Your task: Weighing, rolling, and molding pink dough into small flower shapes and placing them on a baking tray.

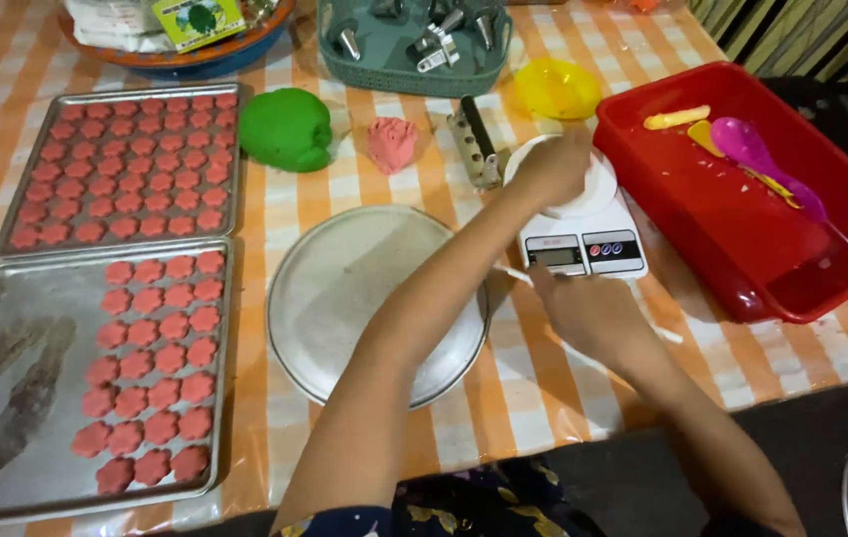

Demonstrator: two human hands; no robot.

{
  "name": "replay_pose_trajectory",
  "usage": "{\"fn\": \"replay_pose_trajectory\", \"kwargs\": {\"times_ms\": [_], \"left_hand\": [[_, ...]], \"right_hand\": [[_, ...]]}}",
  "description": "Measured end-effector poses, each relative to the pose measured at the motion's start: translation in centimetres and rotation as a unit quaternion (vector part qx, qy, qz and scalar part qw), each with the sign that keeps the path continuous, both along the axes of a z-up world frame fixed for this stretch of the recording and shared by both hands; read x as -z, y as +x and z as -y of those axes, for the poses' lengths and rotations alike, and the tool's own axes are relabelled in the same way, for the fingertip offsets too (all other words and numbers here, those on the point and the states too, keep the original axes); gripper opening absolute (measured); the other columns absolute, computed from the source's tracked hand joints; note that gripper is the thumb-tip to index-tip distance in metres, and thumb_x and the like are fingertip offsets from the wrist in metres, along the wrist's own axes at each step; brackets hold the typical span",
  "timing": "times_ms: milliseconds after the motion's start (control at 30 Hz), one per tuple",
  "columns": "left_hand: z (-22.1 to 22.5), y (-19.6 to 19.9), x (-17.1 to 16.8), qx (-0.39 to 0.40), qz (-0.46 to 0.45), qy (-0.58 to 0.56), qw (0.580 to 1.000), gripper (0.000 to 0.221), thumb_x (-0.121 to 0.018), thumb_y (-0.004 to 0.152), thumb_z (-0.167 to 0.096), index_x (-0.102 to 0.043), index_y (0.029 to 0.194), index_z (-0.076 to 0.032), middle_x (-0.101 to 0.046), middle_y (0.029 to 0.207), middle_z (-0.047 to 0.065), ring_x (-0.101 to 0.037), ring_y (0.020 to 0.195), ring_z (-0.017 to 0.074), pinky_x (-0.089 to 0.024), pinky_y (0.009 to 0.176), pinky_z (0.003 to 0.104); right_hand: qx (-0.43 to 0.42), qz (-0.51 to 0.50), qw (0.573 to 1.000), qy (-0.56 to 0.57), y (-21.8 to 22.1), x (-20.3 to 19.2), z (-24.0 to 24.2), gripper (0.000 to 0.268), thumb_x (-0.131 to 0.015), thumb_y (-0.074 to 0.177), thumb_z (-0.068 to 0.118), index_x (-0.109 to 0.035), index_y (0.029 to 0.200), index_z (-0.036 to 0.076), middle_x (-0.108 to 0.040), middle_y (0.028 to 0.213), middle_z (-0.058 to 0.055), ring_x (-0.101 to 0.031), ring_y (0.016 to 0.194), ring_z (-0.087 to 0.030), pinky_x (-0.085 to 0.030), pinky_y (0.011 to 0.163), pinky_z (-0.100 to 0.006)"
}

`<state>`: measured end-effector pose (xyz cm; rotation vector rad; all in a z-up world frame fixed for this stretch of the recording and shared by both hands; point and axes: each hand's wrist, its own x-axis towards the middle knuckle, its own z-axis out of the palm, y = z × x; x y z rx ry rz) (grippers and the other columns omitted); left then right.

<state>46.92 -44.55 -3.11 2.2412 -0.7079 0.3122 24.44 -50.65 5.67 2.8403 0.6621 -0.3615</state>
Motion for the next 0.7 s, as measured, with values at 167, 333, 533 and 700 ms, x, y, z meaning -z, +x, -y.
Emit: {"fn": "replay_pose_trajectory", "kwargs": {"times_ms": [167,333,533,700], "left_hand": [[-1.8,-3.5,-4.4,0.082,-0.171,0.149,0.970,0.076,-0.047,0.108,-0.033,0.003,0.165,-0.033,0.007,0.173,0.011,0.005,0.156,0.0458,0.012,0.110,0.081],[-15.8,-2.7,-6.8,0.021,-0.067,-0.111,0.991,0.058,-0.057,0.099,-0.002,-0.040,0.154,0.001,-0.039,0.153,0.034,-0.029,0.148,0.0485,-0.016,0.125,0.056],[-27.7,-3.4,-5.6,-0.067,-0.130,0.144,0.979,0.086,-0.068,0.079,-0.003,-0.033,0.157,0.003,-0.035,0.154,0.038,-0.039,0.141,0.0520,-0.030,0.120,0.054],[-27.5,1.7,2.9,-0.152,-0.127,0.153,0.968,0.078,-0.094,0.069,-0.027,-0.059,0.138,-0.032,-0.047,0.148,0.018,-0.058,0.128,0.0439,-0.048,0.109,0.046]], "right_hand": [[0.040,-0.035,0.998,0.034,-2.3,-1.2,0.6,0.036,-0.034,0.100,0.011,-0.051,0.131,0.017,-0.076,0.100,-0.017,-0.076,0.087,-0.047,-0.059,0.072,-0.059],[0.072,-0.022,0.994,0.077,-1.4,-0.7,1.8,0.025,-0.034,0.103,0.020,-0.047,0.125,0.016,-0.075,0.098,-0.022,-0.074,0.085,-0.052,-0.058,0.075,-0.061],[0.079,0.041,0.981,0.171,1.3,-3.7,-1.9,0.033,-0.035,0.104,0.019,-0.041,0.135,0.015,-0.072,0.093,-0.026,-0.072,0.084,-0.054,-0.057,0.075,-0.060],[0.000,0.061,0.979,0.194,5.3,-3.0,-8.1,0.036,-0.037,0.106,0.013,-0.045,0.140,0.004,-0.070,0.096,-0.034,-0.072,0.089,-0.056,-0.057,0.076,-0.061]]}}
